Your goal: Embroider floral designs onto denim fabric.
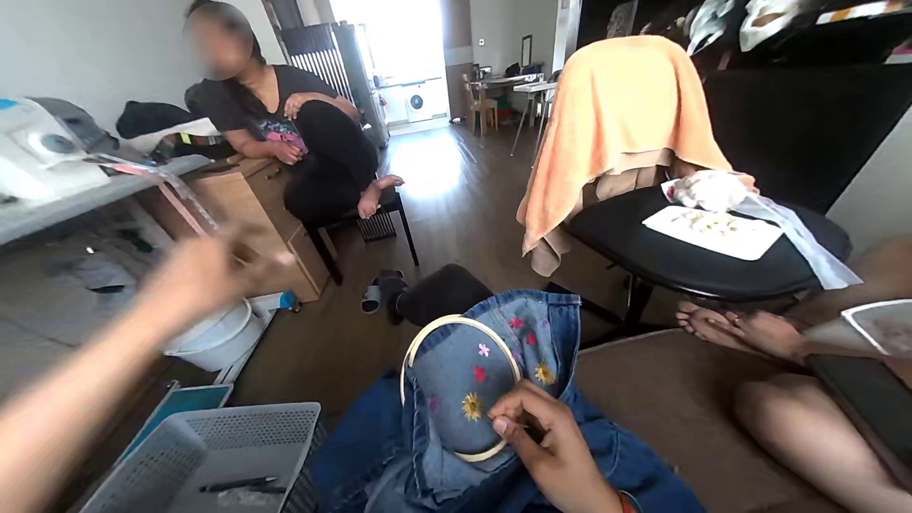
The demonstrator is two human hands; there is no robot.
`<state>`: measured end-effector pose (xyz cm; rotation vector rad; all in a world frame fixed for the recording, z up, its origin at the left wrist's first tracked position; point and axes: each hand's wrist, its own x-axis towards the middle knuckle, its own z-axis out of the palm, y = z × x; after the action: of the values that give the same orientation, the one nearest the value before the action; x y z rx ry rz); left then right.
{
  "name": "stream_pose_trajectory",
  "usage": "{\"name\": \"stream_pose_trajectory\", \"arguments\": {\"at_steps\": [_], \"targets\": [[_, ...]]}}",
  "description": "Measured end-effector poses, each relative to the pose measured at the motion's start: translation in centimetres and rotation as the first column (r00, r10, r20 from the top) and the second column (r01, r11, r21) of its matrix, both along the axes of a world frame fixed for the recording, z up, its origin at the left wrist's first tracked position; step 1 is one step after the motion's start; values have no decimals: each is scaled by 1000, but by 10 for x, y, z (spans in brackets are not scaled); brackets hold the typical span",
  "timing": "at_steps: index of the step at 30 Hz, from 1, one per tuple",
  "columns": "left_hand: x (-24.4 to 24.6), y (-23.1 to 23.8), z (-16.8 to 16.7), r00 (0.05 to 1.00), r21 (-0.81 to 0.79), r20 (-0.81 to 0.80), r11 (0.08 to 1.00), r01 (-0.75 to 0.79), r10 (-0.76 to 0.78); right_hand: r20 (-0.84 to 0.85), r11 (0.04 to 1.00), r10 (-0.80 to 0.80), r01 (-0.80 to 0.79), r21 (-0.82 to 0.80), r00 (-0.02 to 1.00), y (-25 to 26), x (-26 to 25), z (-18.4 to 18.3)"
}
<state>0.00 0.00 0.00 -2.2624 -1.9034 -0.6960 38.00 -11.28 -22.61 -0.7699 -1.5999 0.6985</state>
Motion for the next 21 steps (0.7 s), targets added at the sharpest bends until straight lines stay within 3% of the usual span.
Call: {"name": "stream_pose_trajectory", "arguments": {"at_steps": [3, 6, 11, 17, 21], "targets": [[76, -75, -84, 974, -85, 104, 974, 210, -201, -9, 1000, 4, -4, 2, 1000, -1, 1, -1], [118, -121, -131, 968, 56, 166, 982, 180, -187, -5, 1000, 4, -4, 15, 1000, -1, 1, -1], [148, -150, -170, 871, -79, 481, 985, 154, -98, -13, 1000, -3, 3, 10, 1000, -1, 2, 1], [181, -160, -177, 843, 95, 513, 987, 129, -160, -7, 1000, -10, 10, 8, 1000, -1, 4, -1], [210, -151, -178, 756, 271, 575, 944, 186, -314, -70, 1000, 21, -21, 4, 997, 1, 5, -1]]}}
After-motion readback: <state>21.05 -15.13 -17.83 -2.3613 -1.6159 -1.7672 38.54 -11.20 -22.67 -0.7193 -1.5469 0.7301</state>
